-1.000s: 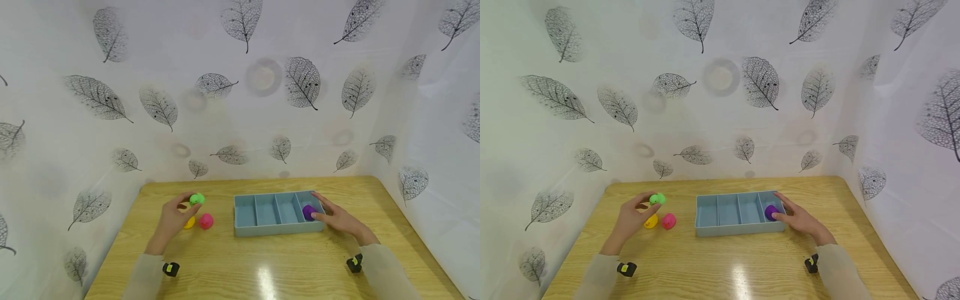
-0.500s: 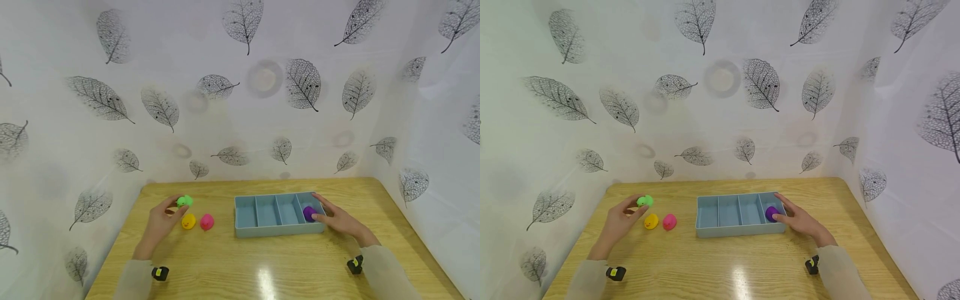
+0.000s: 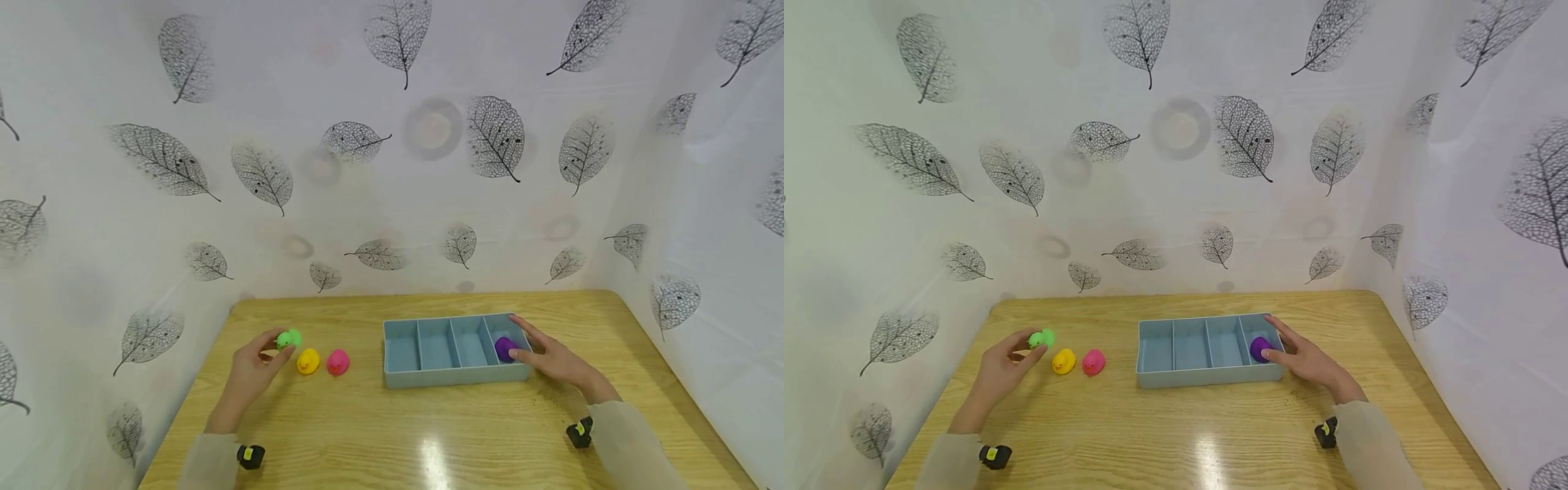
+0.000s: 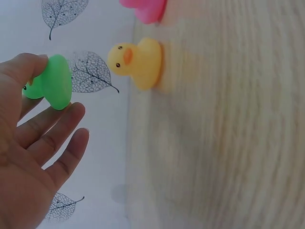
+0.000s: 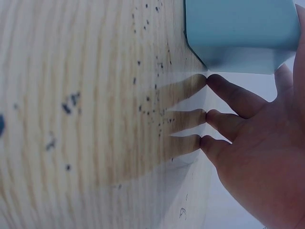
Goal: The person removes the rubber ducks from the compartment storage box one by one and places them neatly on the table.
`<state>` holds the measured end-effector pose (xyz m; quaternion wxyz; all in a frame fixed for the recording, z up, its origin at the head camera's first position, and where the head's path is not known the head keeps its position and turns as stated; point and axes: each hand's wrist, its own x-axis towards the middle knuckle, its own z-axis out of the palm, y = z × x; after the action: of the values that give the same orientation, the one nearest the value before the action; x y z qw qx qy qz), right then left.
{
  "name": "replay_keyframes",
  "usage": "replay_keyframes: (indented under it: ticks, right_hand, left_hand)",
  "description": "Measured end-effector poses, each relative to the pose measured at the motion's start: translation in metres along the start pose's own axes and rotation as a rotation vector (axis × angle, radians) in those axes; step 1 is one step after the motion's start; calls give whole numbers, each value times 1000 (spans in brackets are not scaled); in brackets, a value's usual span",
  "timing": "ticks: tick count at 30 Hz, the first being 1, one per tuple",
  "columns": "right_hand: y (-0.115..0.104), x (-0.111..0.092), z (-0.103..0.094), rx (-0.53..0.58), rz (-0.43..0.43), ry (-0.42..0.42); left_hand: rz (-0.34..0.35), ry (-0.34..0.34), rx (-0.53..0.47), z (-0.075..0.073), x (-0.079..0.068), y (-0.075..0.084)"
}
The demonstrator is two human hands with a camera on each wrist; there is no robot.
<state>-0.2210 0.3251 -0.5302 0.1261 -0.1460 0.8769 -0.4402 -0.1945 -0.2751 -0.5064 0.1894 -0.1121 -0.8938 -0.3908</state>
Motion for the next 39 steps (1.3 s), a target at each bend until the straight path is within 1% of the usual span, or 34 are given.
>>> replay_keyframes:
  ticks: [6, 10, 13, 17, 20, 28, 34, 39]
  right_hand:
    - [-3, -1, -1, 4, -6, -2]
    - [-2, 0, -1, -4, -9, 0]
    - [0, 0, 0, 3, -3, 0]
    - [1, 0, 0, 18, 1, -2]
    - [1, 0, 0, 18, -4, -3]
    - [1, 1, 0, 10, -8, 1]
    - [2, 1, 1, -2, -15, 0]
    - [3, 1, 2, -1, -10, -1]
  left_hand:
    - [-33, -10, 29, -2, -8, -13]
    - [-49, -17, 49, -3, -11, -18]
    - [-83, -39, 58, -4, -12, -21]
    - [-144, -86, 67, -4, -13, -26]
    - [-168, -114, 77, -4, -14, -29]
    - [-179, -148, 86, -2, -18, -37]
    - [-168, -158, 102, 1, -19, -45]
    - [-163, -176, 115, 2, -18, -45]
